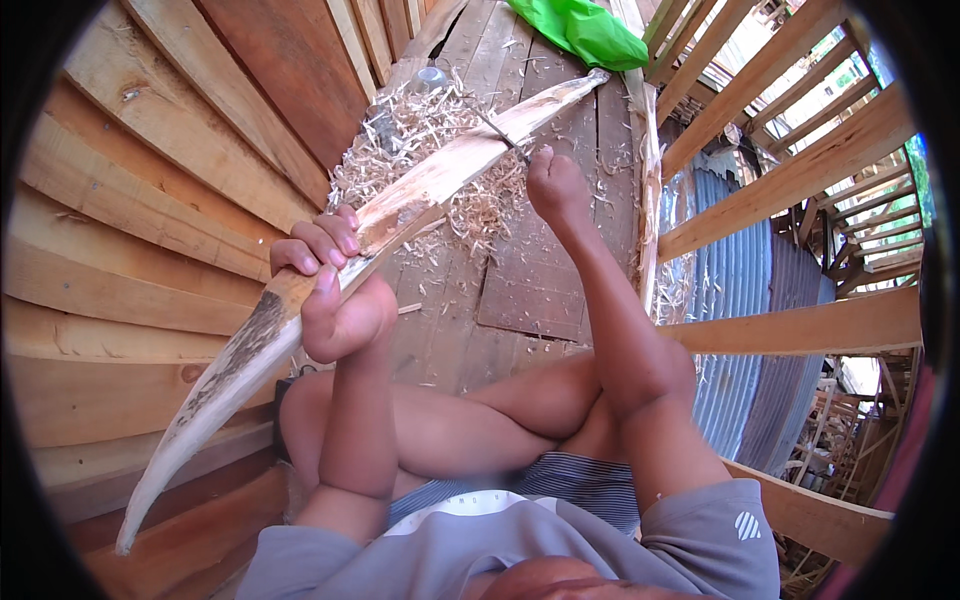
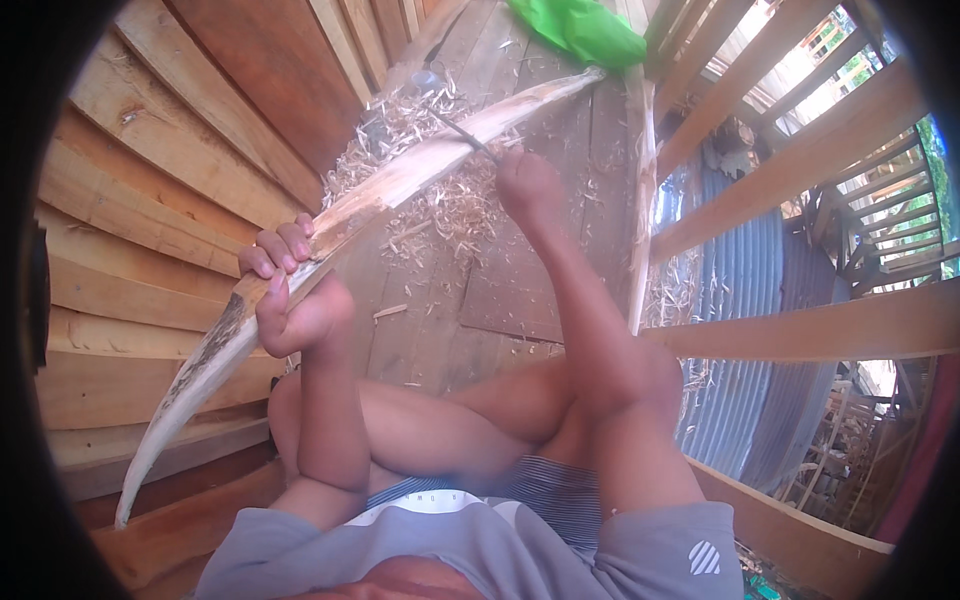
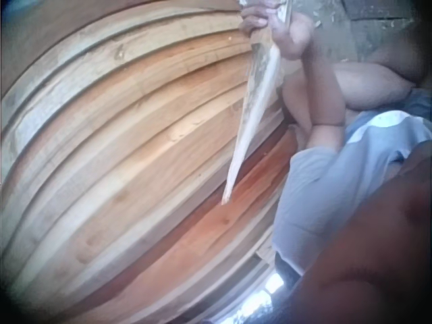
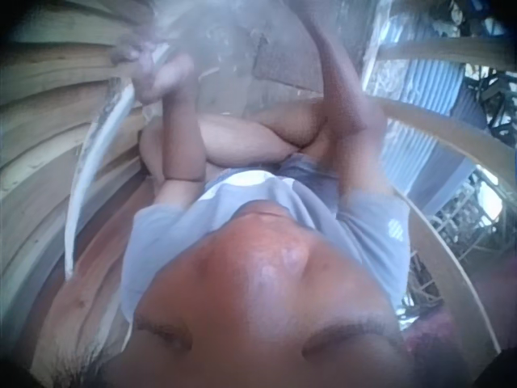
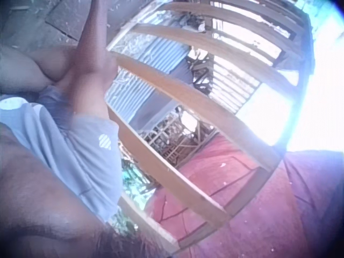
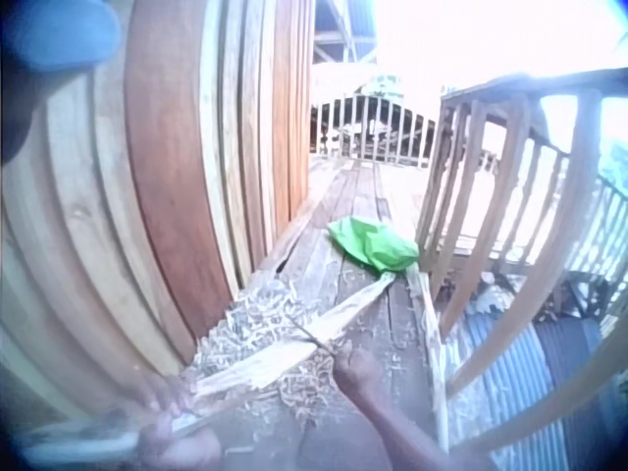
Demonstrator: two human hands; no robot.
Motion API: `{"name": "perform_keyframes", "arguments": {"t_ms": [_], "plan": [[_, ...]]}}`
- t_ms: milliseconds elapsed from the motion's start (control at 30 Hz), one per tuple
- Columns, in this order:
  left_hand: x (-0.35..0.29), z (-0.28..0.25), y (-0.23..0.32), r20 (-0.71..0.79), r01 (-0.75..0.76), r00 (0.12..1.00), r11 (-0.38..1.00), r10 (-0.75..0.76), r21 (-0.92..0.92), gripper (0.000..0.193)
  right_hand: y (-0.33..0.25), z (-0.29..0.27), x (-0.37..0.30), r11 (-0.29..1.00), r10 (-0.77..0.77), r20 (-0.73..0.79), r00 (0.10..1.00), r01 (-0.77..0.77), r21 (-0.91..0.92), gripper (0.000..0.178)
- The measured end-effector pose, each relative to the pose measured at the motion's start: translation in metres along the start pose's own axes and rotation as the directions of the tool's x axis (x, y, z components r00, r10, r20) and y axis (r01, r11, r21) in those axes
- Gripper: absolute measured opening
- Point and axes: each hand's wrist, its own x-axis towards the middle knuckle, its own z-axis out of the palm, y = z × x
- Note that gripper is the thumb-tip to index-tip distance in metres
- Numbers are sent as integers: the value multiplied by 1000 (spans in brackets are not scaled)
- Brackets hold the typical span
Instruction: The person sits on the floor and uses a knife to shave and shape a long piece of wood. They hold the wood with one hand and carefully remove thin layers with the other, creating wood shavings on the floor.
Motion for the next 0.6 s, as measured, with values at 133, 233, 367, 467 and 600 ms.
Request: {"name": "perform_keyframes", "arguments": {"t_ms": [133, 233, 367, 467, 600], "plan": [[0, -5, 4, -48, -24, 999, 999, 25, 40, 21, -49, -12, -43, 990, -114, 173, 978, 97, 103, 55], [4, 0, 6, 87, -50, 995, 999, 48, 18, 24, -49, -3, -43, 972, -223, 132, 966, 230, -39, 55], [1, -9, 0, 168, -50, 984, 999, 52, -17, 25, -10, 4, -18, 968, 25, -26, 999, -18, 249, 59], [9, -8, 12, 165, -51, 985, 998, 57, -44, 25, -60, -7, -62, 965, -251, 83, 964, 243, 97, 60], [6, -1, 14, 233, -43, 972, 998, 33, 41, 24, -10, -8, 2, 981, -158, -103, 982, 168, 102, 60]]}}
